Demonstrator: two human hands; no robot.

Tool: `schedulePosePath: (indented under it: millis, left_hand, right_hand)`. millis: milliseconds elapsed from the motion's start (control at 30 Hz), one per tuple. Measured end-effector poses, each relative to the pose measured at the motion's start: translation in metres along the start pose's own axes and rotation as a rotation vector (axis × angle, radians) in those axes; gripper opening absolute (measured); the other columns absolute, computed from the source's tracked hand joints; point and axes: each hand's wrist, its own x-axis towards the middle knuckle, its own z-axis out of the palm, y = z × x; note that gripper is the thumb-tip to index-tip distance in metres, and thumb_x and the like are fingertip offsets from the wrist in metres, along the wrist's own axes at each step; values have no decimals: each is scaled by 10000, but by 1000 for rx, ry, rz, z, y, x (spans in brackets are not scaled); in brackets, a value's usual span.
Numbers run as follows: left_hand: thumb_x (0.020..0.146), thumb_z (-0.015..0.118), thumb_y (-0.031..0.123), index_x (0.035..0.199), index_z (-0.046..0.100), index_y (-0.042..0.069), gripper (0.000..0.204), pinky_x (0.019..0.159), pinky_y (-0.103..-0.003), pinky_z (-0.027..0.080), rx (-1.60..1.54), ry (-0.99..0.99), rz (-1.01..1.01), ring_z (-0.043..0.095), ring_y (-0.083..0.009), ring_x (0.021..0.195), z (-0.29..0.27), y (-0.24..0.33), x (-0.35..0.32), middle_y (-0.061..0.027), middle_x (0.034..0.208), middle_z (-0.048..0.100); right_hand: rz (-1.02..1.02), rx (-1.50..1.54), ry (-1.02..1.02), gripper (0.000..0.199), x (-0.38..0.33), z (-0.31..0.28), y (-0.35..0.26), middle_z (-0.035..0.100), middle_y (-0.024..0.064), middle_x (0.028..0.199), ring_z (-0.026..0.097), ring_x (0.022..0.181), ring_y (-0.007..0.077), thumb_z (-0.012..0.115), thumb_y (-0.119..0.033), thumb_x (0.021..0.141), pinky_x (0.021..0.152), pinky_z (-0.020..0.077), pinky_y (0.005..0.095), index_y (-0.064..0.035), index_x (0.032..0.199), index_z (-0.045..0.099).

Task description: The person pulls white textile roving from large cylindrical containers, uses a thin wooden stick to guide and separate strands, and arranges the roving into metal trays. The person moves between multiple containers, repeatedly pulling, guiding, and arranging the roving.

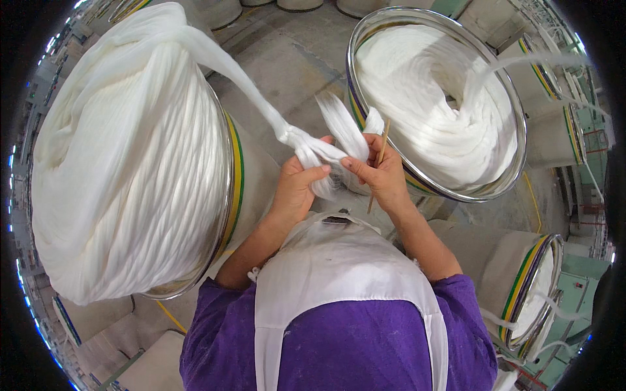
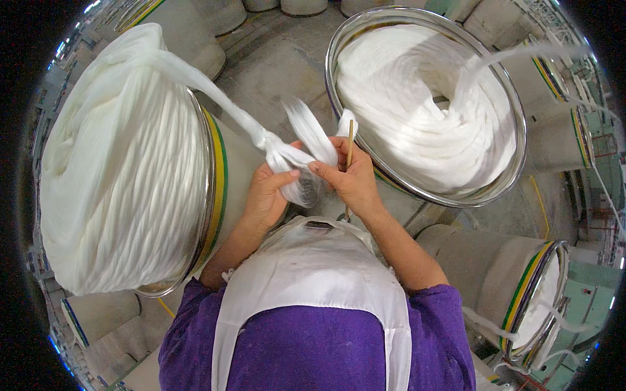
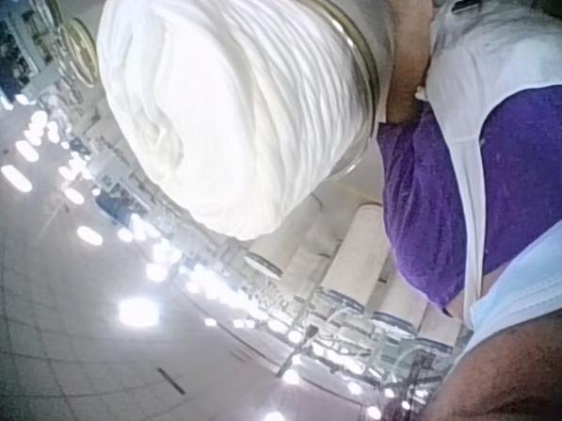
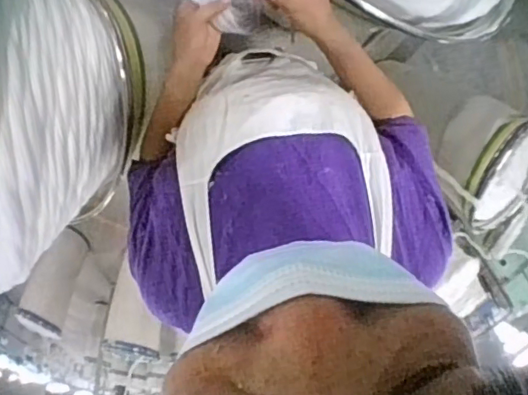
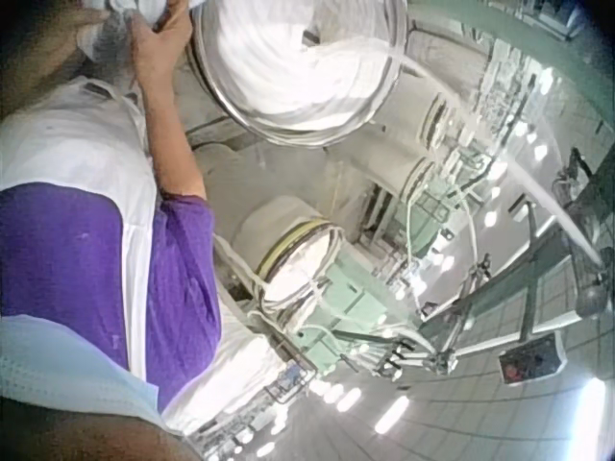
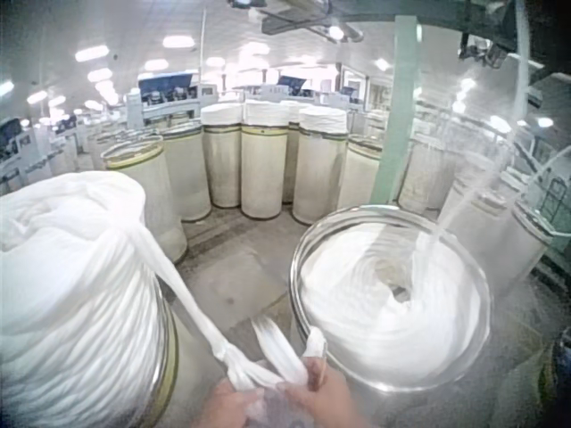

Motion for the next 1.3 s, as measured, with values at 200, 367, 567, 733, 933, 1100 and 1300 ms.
schedulePosePath:
  millis: [200,367,567,733,933,1100,1300]
  left_hand:
    - [944,568,170,1206,556,-32,331,860,-275,439,1,92,-74,568,-134,962,-8,-2,11,-61,1085,622]
    - [985,492,245,1256,461,-27,386,994,-392,416,10,230,50,538,-231,1132,-7,-2,20,-134,1216,557]
    - [961,526,189,1306,398,-23,425,1065,-453,372,-89,-146,269,469,-331,1248,21,7,8,-229,1327,482]
    - [914,550,34,1265,430,-23,375,1007,-456,438,92,-69,265,540,-345,1173,41,16,0,-232,1272,536]
    - [916,528,9,1204,495,-29,292,970,-398,459,69,-144,167,575,-275,1120,46,24,-6,-190,1221,579]
    - [929,539,53,1129,581,-32,222,898,-294,463,270,-344,121,598,-147,1005,58,17,-13,-92,1098,646]
    - [894,590,49,1079,601,-32,202,880,-298,469,273,-365,-90,609,-145,963,70,19,-23,-92,1048,655]
  right_hand:
    - [-33,8,39,329,-4,-2,-1,590,-32,775,464,569,23,757,-165,795,490,371,180,-19,1036,587]
    - [-46,-13,-40,228,-13,-3,0,580,-33,706,451,552,18,719,-226,848,482,347,186,-26,913,630]
    - [-2,24,-42,215,-15,-4,14,537,-51,665,434,534,22,710,-230,858,473,331,188,-41,836,611]
    - [-227,0,139,238,-14,-1,1,563,-18,790,434,567,26,644,-254,905,484,343,177,-50,1012,585]
    - [-369,91,53,500,-23,-24,-85,599,32,879,456,569,51,292,-454,1016,479,352,185,-43,1156,539]
    - [-269,74,-359,438,-24,9,-117,599,29,783,465,481,44,370,-407,1013,445,380,196,-33,1130,566]
    - [-210,-219,-290,456,14,19,-117,522,-2,633,398,445,37,334,-426,1022,399,327,188,-41,1095,567]
